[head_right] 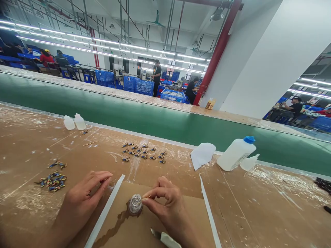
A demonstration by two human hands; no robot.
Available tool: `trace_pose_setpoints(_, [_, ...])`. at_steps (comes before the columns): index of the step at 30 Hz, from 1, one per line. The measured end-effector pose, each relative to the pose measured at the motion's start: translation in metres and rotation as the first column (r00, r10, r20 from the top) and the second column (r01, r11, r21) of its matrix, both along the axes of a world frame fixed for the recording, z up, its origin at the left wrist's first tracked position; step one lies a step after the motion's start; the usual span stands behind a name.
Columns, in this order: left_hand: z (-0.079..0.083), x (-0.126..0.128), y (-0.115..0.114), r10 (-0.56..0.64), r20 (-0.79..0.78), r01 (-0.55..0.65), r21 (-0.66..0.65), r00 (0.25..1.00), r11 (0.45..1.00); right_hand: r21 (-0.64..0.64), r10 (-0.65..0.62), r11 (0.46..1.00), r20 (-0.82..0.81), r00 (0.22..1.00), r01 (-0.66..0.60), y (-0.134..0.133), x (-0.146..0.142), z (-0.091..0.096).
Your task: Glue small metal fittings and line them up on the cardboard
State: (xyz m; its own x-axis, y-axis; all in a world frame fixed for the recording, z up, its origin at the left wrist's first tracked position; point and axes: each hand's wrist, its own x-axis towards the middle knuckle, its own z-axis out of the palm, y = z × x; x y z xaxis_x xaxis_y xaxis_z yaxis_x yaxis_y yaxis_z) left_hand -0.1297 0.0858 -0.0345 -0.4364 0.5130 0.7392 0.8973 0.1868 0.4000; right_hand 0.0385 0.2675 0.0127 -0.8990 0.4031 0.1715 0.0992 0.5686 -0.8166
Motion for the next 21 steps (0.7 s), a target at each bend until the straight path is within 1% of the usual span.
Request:
trace_pose_setpoints(6, [0.0008, 0.0005, 0.0006, 0.006, -0.018, -0.006, 0.006, 1.0, 1.0, 0.018, 0.041, 0.999, -0.06, 0.997, -0.04, -0.0031, -0.0009, -0.0001])
trace_pose_setpoints(9, [0.0003, 0.0007, 0.0003, 0.007, -0.035, -0.006, 0.019, 0.999, 1.0, 0.028, 0.027, 0.999, -0.075, 0.997, -0.025, -0.003, -0.0001, 0.0009])
trace_pose_setpoints(13, [-0.0013, 0.0006, -0.0002, -0.005, -0.021, 0.005, 0.006, 1.0, 1.0, 0.059, 0.013, 0.998, -0.073, 0.997, -0.009, -0.0025, -0.0004, -0.0003])
trace_pose_setpoints(17, [-0.0021, 0.0004, -0.0003, 0.005, -0.022, -0.004, 0.01, 1.0, 1.0, 0.089, 0.045, 0.995, -0.084, 0.995, -0.038, -0.0024, 0.0001, -0.0011])
trace_pose_setpoints(21, [-0.001, 0.0001, -0.0001, 0.011, -0.04, -0.011, 0.004, 0.999, 1.0, 0.106, 0.065, 0.993, -0.098, 0.993, -0.054, -0.0011, 0.0039, 0.0024])
